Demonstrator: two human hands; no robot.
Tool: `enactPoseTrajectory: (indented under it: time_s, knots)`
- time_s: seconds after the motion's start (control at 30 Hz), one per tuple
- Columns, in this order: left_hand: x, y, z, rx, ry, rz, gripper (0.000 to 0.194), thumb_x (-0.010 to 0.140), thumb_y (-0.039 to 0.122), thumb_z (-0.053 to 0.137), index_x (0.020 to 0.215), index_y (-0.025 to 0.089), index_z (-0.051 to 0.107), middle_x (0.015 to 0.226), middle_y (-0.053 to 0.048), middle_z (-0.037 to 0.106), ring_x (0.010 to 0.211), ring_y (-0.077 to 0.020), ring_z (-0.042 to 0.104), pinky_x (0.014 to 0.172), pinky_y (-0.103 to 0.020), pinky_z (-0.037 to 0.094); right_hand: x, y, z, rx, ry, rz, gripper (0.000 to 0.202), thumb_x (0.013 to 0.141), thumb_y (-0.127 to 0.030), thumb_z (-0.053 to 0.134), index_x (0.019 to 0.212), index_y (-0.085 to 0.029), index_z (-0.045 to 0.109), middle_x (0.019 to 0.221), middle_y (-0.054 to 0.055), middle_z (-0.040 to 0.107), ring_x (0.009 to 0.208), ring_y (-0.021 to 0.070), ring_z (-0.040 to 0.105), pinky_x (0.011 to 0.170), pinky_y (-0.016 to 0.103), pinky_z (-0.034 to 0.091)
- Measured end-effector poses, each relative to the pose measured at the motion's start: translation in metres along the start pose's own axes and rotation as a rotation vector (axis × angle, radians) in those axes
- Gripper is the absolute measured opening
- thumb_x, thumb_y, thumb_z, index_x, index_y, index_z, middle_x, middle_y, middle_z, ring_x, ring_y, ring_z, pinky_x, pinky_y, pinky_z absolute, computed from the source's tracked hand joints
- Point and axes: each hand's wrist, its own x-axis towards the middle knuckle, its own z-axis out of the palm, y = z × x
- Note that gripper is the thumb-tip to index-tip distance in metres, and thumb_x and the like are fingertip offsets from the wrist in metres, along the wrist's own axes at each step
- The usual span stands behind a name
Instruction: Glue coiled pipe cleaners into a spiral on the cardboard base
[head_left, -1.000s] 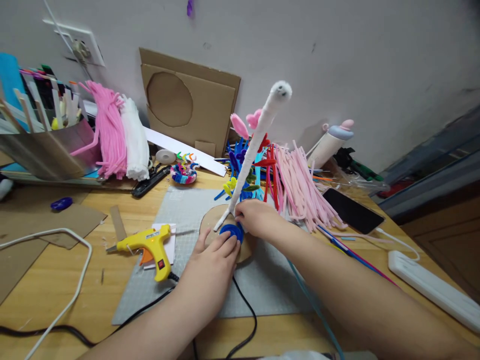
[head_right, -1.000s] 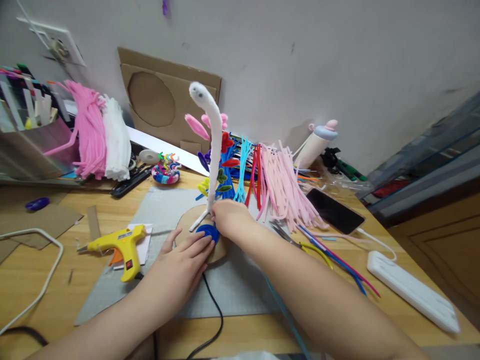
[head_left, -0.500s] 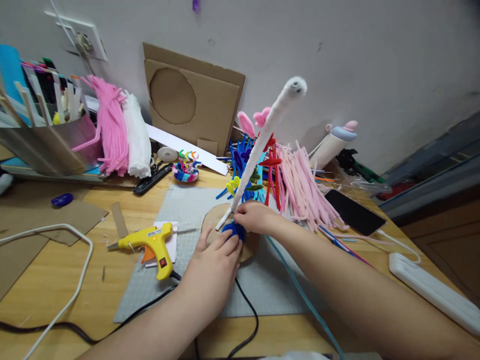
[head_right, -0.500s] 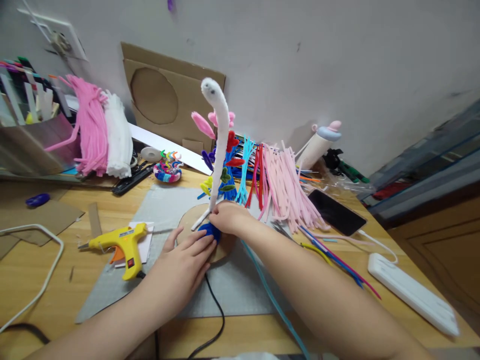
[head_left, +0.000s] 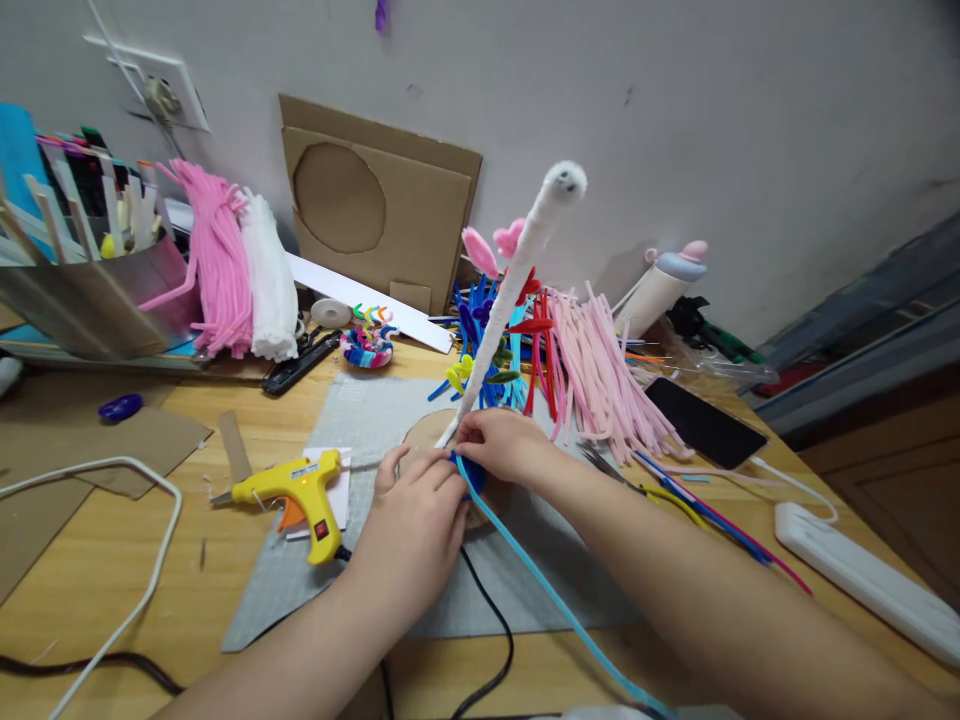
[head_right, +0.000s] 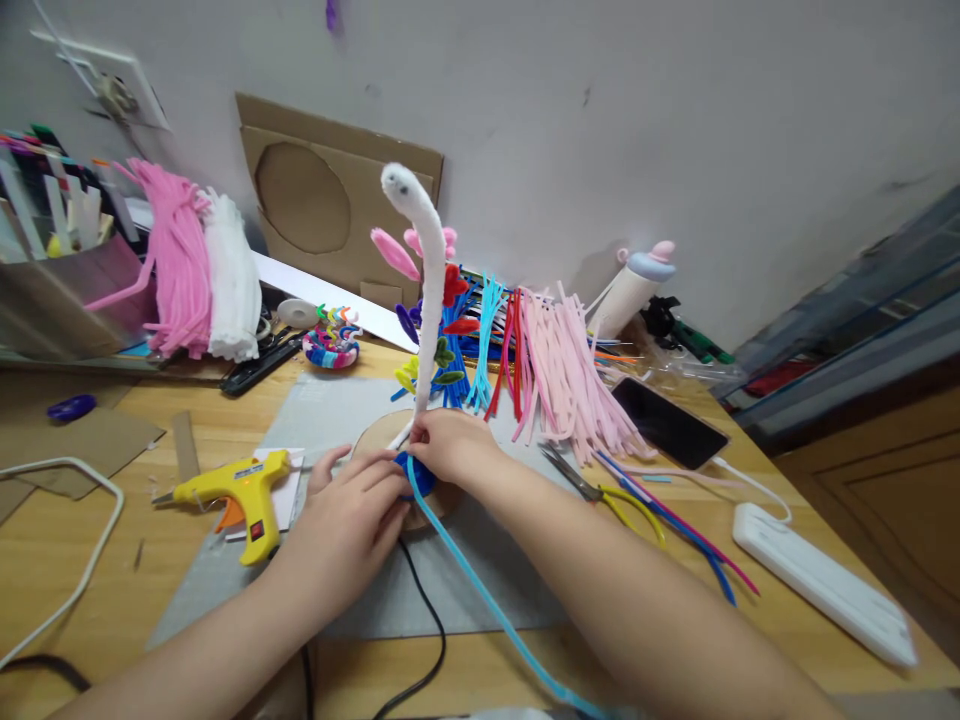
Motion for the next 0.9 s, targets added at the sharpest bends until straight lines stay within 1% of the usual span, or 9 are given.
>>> enactPoseTrajectory:
  time_s: [0.07, 0.17, 0.33, 0.47, 0.57, 0.63, 0.7, 0.8, 0.9]
  knots:
    - [0.004, -0.001, -0.002, 0.096, -0.017, 0.011, 0.017, 0.084, 0.014, 0.056, 0.096, 0.024, 0.063, 0.105, -0.002, 0.067, 0.109, -0.0240, 0.054, 0.097, -0.048, 0.032, -0.001, 0.000, 0.005, 0.025, 0.030, -0.005, 0.008, 0.076, -0.031, 0.063, 0.075, -0.025, 0.069, 0.077, -0.003, 0.068, 0.069, 0.0138, 0.058, 0.059, 0.024, 0.035]
    - [0.010, -0.006, -0.002, 0.224, -0.089, 0.177, 0.014, 0.083, 0.016, 0.057, 0.094, 0.022, 0.064, 0.104, -0.004, 0.065, 0.101, -0.0251, 0.056, 0.088, -0.044, 0.040, -0.002, 0.004, 0.011, 0.072, 0.086, -0.034, 0.007, 0.075, -0.027, 0.063, 0.074, -0.025, 0.069, 0.076, -0.003, 0.068, 0.070, 0.0146, 0.059, 0.060, 0.024, 0.038]
    - [0.014, -0.019, 0.002, 0.275, -0.133, 0.290, 0.011, 0.084, 0.012, 0.056, 0.089, 0.017, 0.064, 0.094, -0.005, 0.066, 0.094, -0.0225, 0.059, 0.084, -0.038, 0.044, -0.010, 0.020, 0.020, 0.164, 0.240, -0.115, 0.016, 0.086, -0.022, 0.054, 0.090, -0.021, 0.070, 0.091, 0.002, 0.068, 0.083, 0.0151, 0.061, 0.074, 0.025, 0.045]
    - [0.014, -0.023, 0.000, 0.286, -0.132, 0.333, 0.010, 0.085, 0.014, 0.055, 0.089, 0.017, 0.064, 0.097, -0.005, 0.068, 0.100, -0.0221, 0.059, 0.091, -0.041, 0.041, -0.035, 0.030, 0.024, 0.196, 0.304, -0.195, 0.027, 0.089, -0.013, 0.045, 0.105, -0.017, 0.067, 0.104, 0.006, 0.067, 0.097, 0.0154, 0.060, 0.088, 0.028, 0.043]
    - [0.012, -0.023, -0.001, 0.296, -0.115, 0.346, 0.012, 0.085, 0.013, 0.055, 0.092, 0.017, 0.064, 0.100, -0.005, 0.069, 0.102, -0.0222, 0.059, 0.096, -0.042, 0.038, -0.061, 0.026, 0.028, 0.116, 0.284, -0.294, 0.034, 0.091, -0.016, 0.044, 0.121, -0.020, 0.060, 0.122, 0.006, 0.063, 0.115, 0.0191, 0.054, 0.105, 0.042, 0.031]
    - [0.011, -0.023, -0.001, 0.301, -0.103, 0.352, 0.013, 0.084, 0.013, 0.055, 0.093, 0.017, 0.064, 0.100, -0.006, 0.069, 0.105, -0.0222, 0.058, 0.098, -0.042, 0.036, -0.076, 0.020, 0.034, 0.007, 0.255, -0.305, 0.040, 0.094, -0.021, 0.041, 0.133, -0.019, 0.050, 0.136, 0.009, 0.052, 0.130, 0.0228, 0.041, 0.112, 0.053, 0.014]
    - [0.009, -0.023, -0.001, 0.303, -0.089, 0.354, 0.014, 0.084, 0.013, 0.055, 0.094, 0.017, 0.064, 0.102, -0.006, 0.069, 0.108, -0.0224, 0.057, 0.100, -0.041, 0.035, -0.085, 0.014, 0.042, -0.085, 0.207, -0.279, 0.047, 0.095, -0.030, 0.039, 0.140, -0.015, 0.040, 0.146, 0.011, 0.039, 0.139, 0.0254, 0.027, 0.112, 0.059, 0.002]
    - [0.007, -0.023, -0.001, 0.309, -0.067, 0.362, 0.015, 0.083, 0.014, 0.056, 0.095, 0.018, 0.064, 0.104, -0.006, 0.069, 0.110, -0.0227, 0.057, 0.101, -0.042, 0.035, -0.090, 0.010, 0.049, -0.153, 0.144, -0.259, 0.060, 0.095, -0.045, 0.037, 0.144, -0.010, 0.031, 0.151, 0.013, 0.025, 0.142, 0.0266, 0.017, 0.111, 0.062, -0.003]
    - [0.006, -0.024, -0.001, 0.335, -0.056, 0.378, 0.014, 0.082, 0.016, 0.058, 0.095, 0.019, 0.063, 0.107, -0.006, 0.069, 0.112, -0.0233, 0.056, 0.103, -0.042, 0.035, -0.087, 0.011, 0.048, -0.168, 0.116, -0.272, 0.067, 0.094, -0.053, 0.034, 0.145, -0.011, 0.029, 0.152, 0.012, 0.023, 0.142, 0.0256, 0.015, 0.111, 0.063, -0.007]
